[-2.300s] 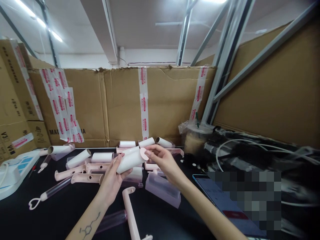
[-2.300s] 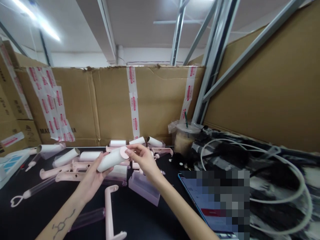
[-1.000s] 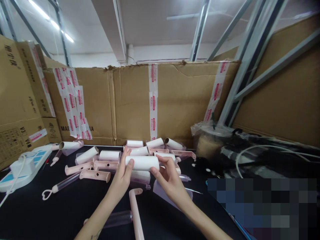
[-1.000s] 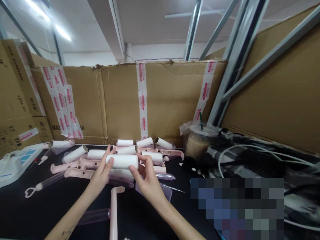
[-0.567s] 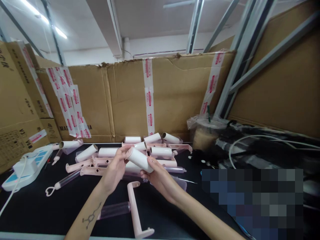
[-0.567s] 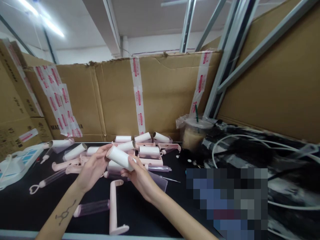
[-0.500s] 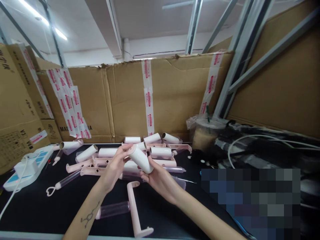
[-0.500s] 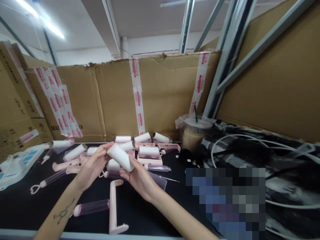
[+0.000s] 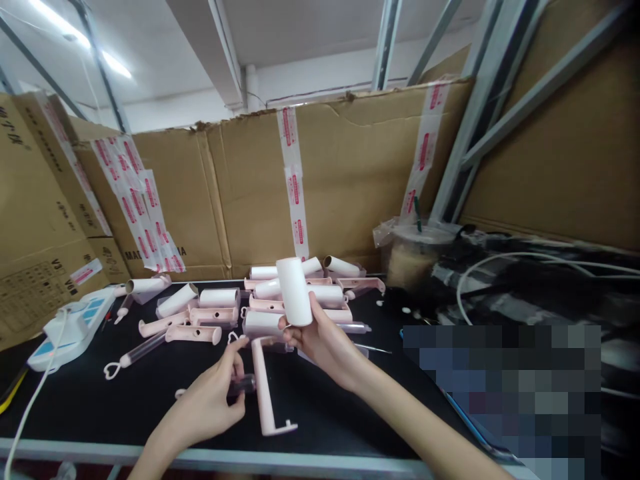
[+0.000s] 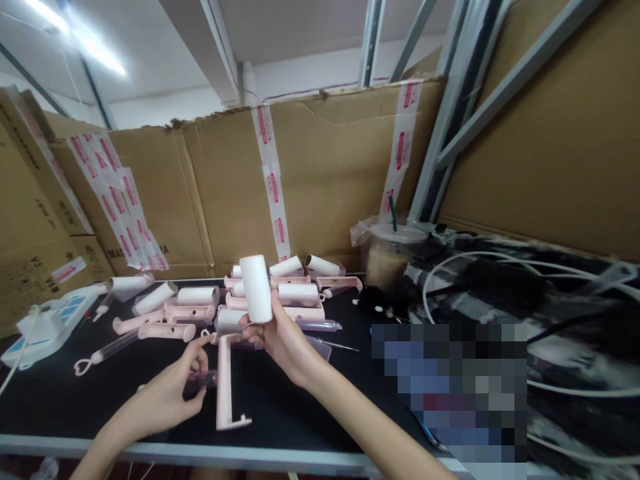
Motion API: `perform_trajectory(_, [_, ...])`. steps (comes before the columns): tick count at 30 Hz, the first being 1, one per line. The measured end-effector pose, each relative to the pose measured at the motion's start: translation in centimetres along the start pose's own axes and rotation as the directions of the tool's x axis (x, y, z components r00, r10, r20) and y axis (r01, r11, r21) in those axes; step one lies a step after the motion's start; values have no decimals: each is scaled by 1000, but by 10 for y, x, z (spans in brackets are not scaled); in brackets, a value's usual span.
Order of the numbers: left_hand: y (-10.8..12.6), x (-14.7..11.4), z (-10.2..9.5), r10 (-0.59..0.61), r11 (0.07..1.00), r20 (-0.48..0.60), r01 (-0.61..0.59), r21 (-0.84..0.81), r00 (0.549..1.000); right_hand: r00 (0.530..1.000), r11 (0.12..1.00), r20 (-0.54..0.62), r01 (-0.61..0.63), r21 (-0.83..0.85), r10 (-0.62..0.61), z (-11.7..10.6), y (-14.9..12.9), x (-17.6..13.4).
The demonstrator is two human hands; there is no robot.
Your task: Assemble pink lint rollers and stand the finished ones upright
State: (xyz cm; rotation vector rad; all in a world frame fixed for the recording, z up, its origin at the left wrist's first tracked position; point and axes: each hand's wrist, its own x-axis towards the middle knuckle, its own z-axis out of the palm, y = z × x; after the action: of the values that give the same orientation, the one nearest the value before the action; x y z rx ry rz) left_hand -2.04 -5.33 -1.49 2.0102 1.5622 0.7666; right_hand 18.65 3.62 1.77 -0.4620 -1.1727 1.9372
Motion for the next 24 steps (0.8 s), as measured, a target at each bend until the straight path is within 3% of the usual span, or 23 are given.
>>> perform_trajectory(6, [6,15,-8,-59,979,-180,21,-205,982,994,963,-78,52,-264,-75,0,-1,0])
perform_trajectory(12, [32,17,-5,-79,960,-417,-44,-277,905,979,890,-165,31,-455,-118,2,0,1])
perform_trajectory(18, [41,14,2,-104,981,-517,2,-195,850,965,864,-217,17,-503,-145,-1,-1,3])
perform_trajectory(24, [37,10,-2,-56,993,-443,5,-115,895,961,835,-213,34,-549,-179,-4,1,2])
